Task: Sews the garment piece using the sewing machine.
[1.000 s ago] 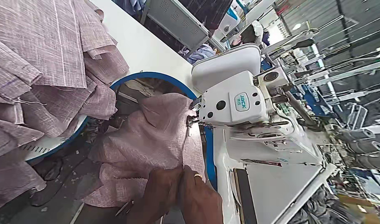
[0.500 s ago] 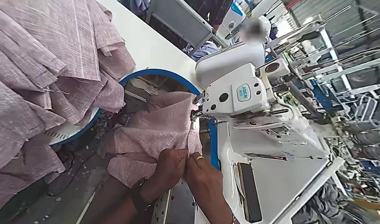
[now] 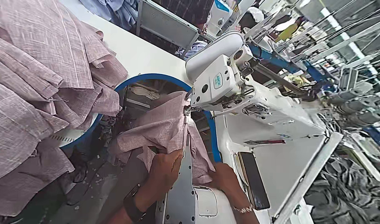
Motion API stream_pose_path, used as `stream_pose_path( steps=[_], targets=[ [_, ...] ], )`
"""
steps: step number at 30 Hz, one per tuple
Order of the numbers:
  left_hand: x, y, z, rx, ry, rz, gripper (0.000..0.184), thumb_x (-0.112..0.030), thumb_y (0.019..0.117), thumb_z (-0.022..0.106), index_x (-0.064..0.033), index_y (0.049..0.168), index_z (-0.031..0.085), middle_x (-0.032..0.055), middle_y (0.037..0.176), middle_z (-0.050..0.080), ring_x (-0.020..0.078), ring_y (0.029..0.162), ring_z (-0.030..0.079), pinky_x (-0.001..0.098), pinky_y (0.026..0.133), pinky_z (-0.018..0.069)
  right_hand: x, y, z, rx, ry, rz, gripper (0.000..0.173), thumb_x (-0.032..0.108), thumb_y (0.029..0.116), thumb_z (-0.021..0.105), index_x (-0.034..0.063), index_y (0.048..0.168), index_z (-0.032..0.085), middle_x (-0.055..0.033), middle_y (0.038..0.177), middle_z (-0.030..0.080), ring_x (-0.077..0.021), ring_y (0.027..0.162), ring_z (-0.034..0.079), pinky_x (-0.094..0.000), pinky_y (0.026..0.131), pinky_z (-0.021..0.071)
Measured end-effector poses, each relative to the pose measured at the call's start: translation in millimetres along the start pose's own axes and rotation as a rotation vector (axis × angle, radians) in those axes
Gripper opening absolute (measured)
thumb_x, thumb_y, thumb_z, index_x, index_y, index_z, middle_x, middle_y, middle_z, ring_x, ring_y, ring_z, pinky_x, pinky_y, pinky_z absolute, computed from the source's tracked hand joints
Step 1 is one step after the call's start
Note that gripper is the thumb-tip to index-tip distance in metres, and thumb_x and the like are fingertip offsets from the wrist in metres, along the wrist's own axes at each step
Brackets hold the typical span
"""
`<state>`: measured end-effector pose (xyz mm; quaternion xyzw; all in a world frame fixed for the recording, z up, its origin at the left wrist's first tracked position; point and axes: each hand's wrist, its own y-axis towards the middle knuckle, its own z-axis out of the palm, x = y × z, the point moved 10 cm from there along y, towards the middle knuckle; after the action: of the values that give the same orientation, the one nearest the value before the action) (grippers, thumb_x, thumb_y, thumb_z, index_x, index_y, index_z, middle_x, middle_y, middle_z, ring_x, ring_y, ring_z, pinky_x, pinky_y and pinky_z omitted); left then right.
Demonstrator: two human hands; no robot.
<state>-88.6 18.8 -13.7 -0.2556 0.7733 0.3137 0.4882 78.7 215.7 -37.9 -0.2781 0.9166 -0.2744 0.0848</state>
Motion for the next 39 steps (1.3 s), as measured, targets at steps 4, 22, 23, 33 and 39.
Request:
stream_pose_path(
  steps=[4, 22, 23, 33, 39],
  targets=[
    [4.0, -2.2, -3.6, -0.051, -0.028, -0.011, 0.028, -0.018, 0.0998, 0.052, -0.0041, 0.096, 0.076, 0.0009, 0.057, 0.055, 0.0098, 0.049, 0.050, 0.0280, 0.050, 0.0418, -23.4, -56.9, -50.3, -0.564, 1.167, -0.339, 0.027, -0.007, 0.0918, 0.049, 0.0035, 0.098, 0.072, 0.0013, 0.083, 0.076, -0.0046, 0.073, 0.072, -0.0233, 0.067, 0.0620],
    [-8.9, 14.2, 2.5, -0.144, 0.035, 0.089, 0.031, -0.015, 0.0967, 0.048, -0.0021, 0.097, 0.076, 0.0025, 0.050, 0.053, 0.0146, 0.041, 0.052, 0.0315, 0.042, 0.0410, 135.1, -111.5, -37.5, -0.494, -0.029, -0.466, 0.028, 0.013, 0.0836, 0.068, -0.0065, 0.102, 0.075, -0.0164, 0.070, 0.070, -0.0336, 0.057, 0.069, -0.0510, 0.050, 0.0533],
    [-10.2, 15.5, 3.0, -0.129, 0.040, 0.089, 0.032, -0.014, 0.0959, 0.049, -0.0011, 0.102, 0.077, 0.0033, 0.050, 0.054, 0.0160, 0.041, 0.052, 0.0328, 0.041, 0.0417, 134.3, -109.6, -40.0, -0.504, -0.048, -0.436, 0.028, 0.013, 0.0845, 0.066, -0.0060, 0.102, 0.075, -0.0165, 0.069, 0.070, -0.0345, 0.057, 0.069, -0.0517, 0.049, 0.0528],
    [-10.2, 10.7, 6.5, -0.032, 0.074, 0.105, 0.034, -0.014, 0.0955, 0.051, -0.0013, 0.114, 0.077, 0.0055, 0.049, 0.054, 0.0216, 0.040, 0.053, 0.0374, 0.042, 0.0438, 140.8, -100.7, -40.3, -0.968, -0.140, -0.555, 0.023, 0.012, 0.0811, 0.055, 0.0044, 0.065, 0.068, -0.0092, 0.061, 0.059, -0.0225, 0.050, 0.061, -0.0347, 0.041, 0.0429],
    [-5.8, 16.9, 4.2, -0.098, 0.043, 0.074, 0.034, -0.014, 0.0970, 0.050, -0.0009, 0.112, 0.078, 0.0060, 0.052, 0.057, 0.0204, 0.044, 0.056, 0.0377, 0.045, 0.0457, 126.5, -78.7, -45.1, -0.998, 0.028, -0.410, 0.033, 0.026, 0.0852, 0.056, -0.0020, 0.088, 0.072, -0.0124, 0.066, 0.065, -0.0269, 0.054, 0.065, -0.0415, 0.045, 0.0480]
  ],
)
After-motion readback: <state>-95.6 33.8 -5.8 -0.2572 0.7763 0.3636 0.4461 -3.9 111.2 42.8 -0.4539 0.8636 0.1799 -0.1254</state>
